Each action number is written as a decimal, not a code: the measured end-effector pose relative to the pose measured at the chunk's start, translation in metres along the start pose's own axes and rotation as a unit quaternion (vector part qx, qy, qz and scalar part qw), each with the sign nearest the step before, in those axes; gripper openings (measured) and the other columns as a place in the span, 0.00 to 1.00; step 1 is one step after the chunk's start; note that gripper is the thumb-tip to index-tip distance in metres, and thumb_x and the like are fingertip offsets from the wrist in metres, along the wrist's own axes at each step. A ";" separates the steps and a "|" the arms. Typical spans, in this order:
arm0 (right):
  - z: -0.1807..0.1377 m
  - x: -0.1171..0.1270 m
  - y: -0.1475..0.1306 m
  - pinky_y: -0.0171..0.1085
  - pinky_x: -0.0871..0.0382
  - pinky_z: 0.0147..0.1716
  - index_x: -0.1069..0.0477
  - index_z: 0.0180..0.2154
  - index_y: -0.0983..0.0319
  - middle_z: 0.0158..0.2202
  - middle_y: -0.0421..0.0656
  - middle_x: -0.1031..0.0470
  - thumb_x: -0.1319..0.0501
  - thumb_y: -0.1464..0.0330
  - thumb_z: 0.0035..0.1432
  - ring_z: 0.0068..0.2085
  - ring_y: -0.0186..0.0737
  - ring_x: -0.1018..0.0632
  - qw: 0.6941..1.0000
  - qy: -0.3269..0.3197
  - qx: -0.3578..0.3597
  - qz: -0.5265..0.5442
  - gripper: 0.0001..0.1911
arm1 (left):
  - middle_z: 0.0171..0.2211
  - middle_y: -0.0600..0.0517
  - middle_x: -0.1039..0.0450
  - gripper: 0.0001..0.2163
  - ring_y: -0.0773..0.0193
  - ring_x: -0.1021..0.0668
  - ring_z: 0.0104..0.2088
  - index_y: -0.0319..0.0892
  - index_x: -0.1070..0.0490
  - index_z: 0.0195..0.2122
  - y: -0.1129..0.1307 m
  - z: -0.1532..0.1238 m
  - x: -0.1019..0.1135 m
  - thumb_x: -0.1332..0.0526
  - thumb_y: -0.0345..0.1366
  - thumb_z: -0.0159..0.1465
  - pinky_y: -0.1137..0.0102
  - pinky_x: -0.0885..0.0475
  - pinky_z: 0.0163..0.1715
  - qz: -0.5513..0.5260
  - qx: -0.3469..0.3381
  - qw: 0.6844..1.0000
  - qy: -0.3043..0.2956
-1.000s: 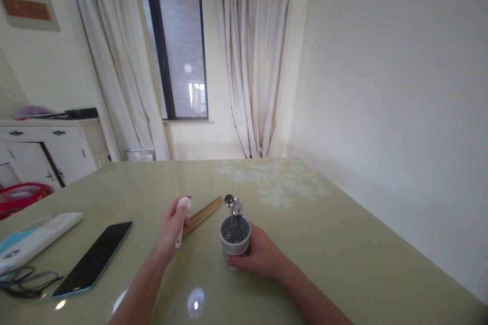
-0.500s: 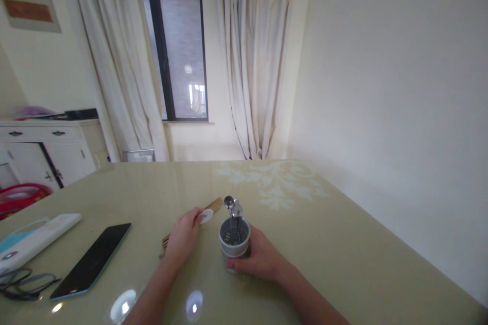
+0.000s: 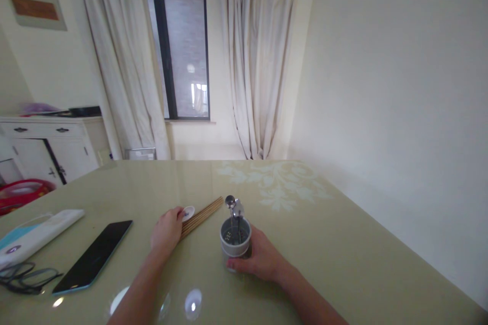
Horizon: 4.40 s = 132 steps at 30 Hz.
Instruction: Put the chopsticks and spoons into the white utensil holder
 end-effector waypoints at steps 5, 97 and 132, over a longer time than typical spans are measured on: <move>-0.001 0.000 0.000 0.51 0.27 0.57 0.25 0.57 0.58 0.54 0.47 0.18 0.19 0.60 0.47 0.53 0.54 0.19 1.000 -0.002 0.002 0.006 0.36 | 0.48 0.41 0.15 0.17 0.50 0.15 0.48 0.43 0.19 0.50 0.003 0.001 -0.007 0.49 0.37 0.76 0.64 0.27 0.44 0.000 -0.015 1.000 -0.011; 0.035 0.042 -0.022 0.49 0.27 0.55 0.28 0.64 0.56 0.56 0.52 0.20 0.33 0.44 0.64 0.57 0.53 0.20 0.982 0.182 0.009 0.044 0.35 | 0.35 0.49 0.15 0.23 0.58 0.17 0.36 0.41 0.17 0.37 0.138 -0.089 0.013 0.26 0.57 0.56 0.70 0.23 0.37 -0.616 -0.074 0.776 -0.116; 0.048 0.093 -0.155 0.33 0.34 0.32 0.21 0.33 0.60 0.29 0.37 0.19 0.30 0.70 0.64 0.31 0.36 0.22 0.982 0.000 0.018 -0.188 0.05 | 0.48 0.46 0.20 0.14 0.54 0.18 0.50 0.45 0.19 0.49 0.049 -0.035 0.009 0.46 0.34 0.77 0.65 0.27 0.48 0.095 -0.098 0.991 0.009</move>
Point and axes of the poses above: each hand's wrist, its own z-axis towards the middle knuckle, its own x-axis out of the back of the hand, y = z × x, the point moved 6 cm from there along z, towards the middle knuckle
